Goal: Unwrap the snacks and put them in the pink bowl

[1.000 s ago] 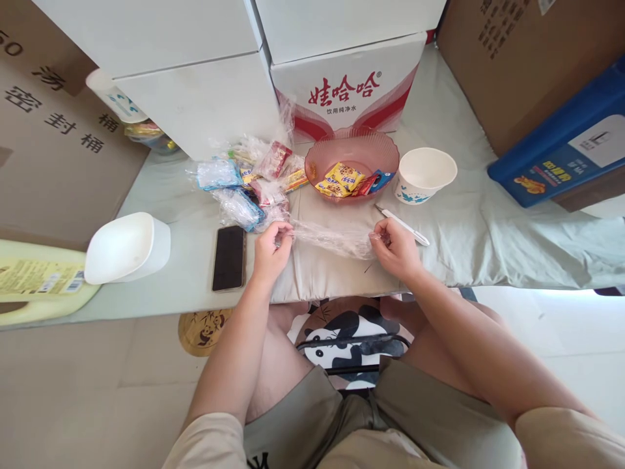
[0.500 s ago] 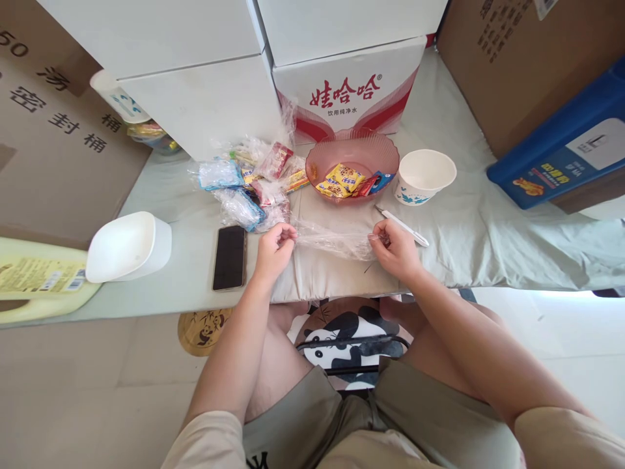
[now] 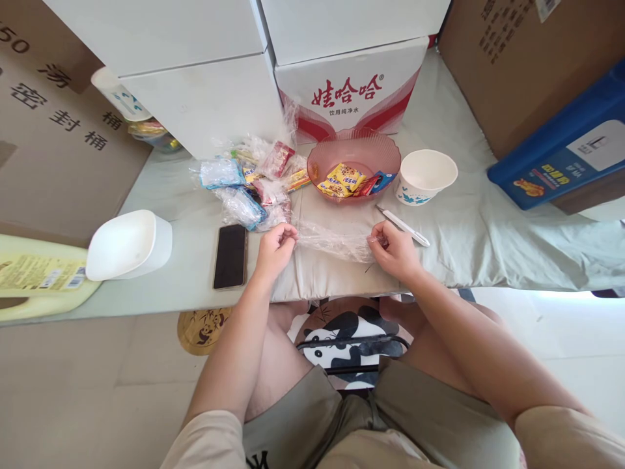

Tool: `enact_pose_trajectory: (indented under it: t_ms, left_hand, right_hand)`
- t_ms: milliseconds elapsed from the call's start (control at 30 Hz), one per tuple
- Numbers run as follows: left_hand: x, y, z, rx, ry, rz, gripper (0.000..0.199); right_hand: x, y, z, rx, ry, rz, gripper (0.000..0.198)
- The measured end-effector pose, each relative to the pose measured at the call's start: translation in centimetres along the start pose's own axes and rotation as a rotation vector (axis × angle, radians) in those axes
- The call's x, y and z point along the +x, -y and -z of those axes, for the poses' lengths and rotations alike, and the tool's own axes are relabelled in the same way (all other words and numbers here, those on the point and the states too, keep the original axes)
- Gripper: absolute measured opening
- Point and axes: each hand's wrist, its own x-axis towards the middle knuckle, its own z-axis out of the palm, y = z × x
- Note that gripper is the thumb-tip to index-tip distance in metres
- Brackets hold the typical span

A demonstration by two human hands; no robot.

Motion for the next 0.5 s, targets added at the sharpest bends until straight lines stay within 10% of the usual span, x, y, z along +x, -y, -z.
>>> enact_pose_trajectory:
  t_ms: [500]
  left_hand:
    - [0.1, 0.3, -0.2, 0.25, 0.072, -0.158, 0.015]
  right_hand:
    - [0.6, -1.6, -0.8, -0.168, 0.032, 0.14, 0.005]
